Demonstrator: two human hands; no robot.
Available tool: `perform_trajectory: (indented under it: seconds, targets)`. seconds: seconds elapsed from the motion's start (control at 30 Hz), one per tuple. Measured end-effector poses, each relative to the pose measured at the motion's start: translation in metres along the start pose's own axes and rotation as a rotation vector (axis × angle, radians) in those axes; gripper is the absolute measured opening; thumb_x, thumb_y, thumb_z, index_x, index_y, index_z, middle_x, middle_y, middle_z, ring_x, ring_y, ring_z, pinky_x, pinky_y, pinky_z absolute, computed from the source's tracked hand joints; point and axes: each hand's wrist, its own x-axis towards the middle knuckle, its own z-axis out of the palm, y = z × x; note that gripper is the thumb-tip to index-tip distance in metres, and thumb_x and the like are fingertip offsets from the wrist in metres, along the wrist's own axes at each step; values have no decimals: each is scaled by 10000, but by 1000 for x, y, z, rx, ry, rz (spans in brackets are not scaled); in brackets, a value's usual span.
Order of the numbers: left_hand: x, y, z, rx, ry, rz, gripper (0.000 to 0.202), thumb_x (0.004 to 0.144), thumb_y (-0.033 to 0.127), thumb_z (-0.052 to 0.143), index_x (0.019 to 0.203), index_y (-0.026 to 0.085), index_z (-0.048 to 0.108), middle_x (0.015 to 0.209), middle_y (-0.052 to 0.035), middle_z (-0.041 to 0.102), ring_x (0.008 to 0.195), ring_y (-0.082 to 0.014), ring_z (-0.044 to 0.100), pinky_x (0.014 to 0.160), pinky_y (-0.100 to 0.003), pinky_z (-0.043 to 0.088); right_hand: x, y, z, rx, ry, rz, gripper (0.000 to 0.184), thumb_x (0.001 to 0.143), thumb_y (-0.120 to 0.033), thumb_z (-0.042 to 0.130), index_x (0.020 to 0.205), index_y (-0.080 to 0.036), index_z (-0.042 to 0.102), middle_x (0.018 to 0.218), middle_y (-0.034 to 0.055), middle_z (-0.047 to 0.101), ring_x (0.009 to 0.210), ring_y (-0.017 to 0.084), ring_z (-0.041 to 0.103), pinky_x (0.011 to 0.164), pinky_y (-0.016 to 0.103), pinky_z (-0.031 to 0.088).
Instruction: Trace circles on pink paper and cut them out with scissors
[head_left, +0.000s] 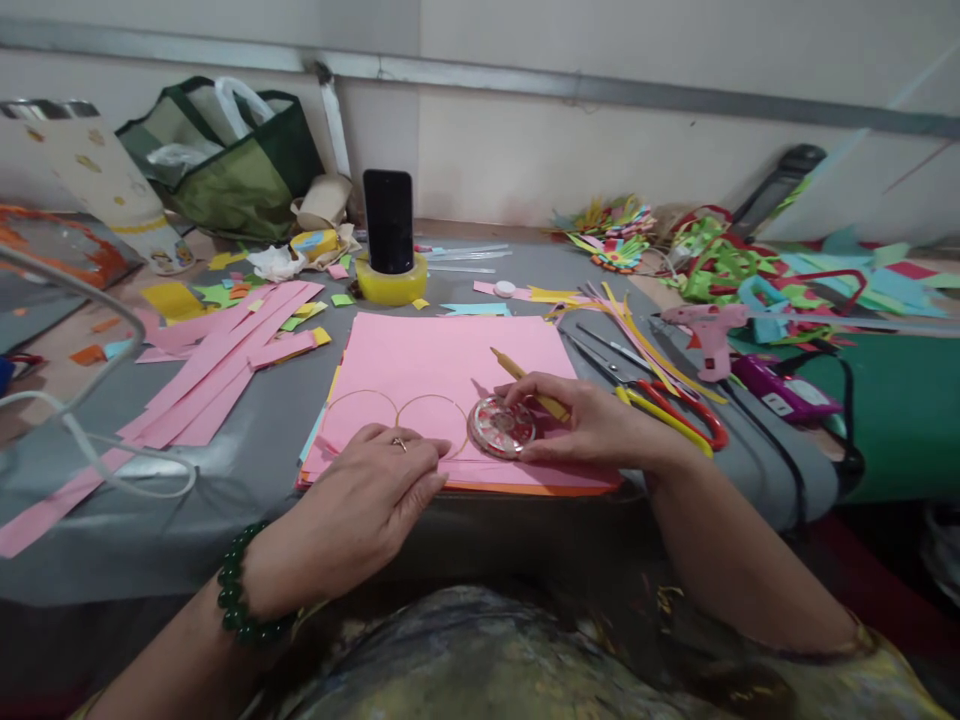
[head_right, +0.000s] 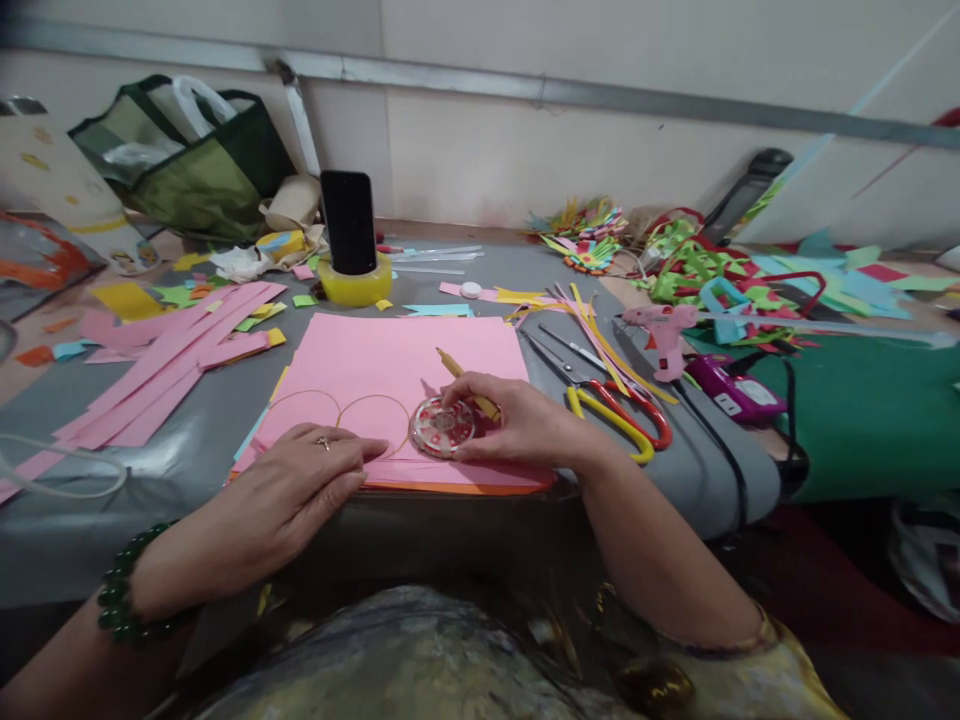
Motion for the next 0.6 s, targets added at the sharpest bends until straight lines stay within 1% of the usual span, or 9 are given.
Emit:
perform_trajectory:
  seconds: [0.13, 0.3, 0.43, 0.6]
  targets:
    - [0, 0, 0, -1, -5, 5, 322, 972, 280, 319, 1205, 204, 529, 1177, -36, 615, 1082, -174, 517, 964, -364, 341, 0, 2, -1, -7, -15, 9, 447, 687, -374, 732, 1071, -207, 578, 1111, 46, 624, 1038, 225, 579, 916, 334, 437]
    - [1, 0, -1, 13, -8, 0, 332, 972, 279, 321, 1221, 194, 523, 1180, -41, 613, 1091, -172, 514, 979, -362, 332, -1, 3, -2, -2, -9, 2, 414, 699, -370, 723, 1052, -204, 583, 1095, 48, 622, 1025, 224, 580, 905, 328, 434]
    - [1, 1, -1, 21, -8, -3, 330, 971, 274, 322, 1217, 195, 528, 1169, -37, 618, 1080, -171, 519, 964, -357, 344, -1, 2, -2, 1, -7, 0, 422, 695, -385, 718, 1050, -200, 583, 1103, 61, 620, 1047, 238, 573, 911, 332, 423]
    - [0, 2, -1, 27, -5, 0, 326, 975, 269, 318, 1211, 192, 528, 1177, -32, 614, 1083, -166, 514, 969, -349, 335, 0, 1, -2, -12, -13, 11, 433, 682, -392, 723, 1037, -184, 587, 1083, 61, 635, 989, 233, 593, 868, 322, 435]
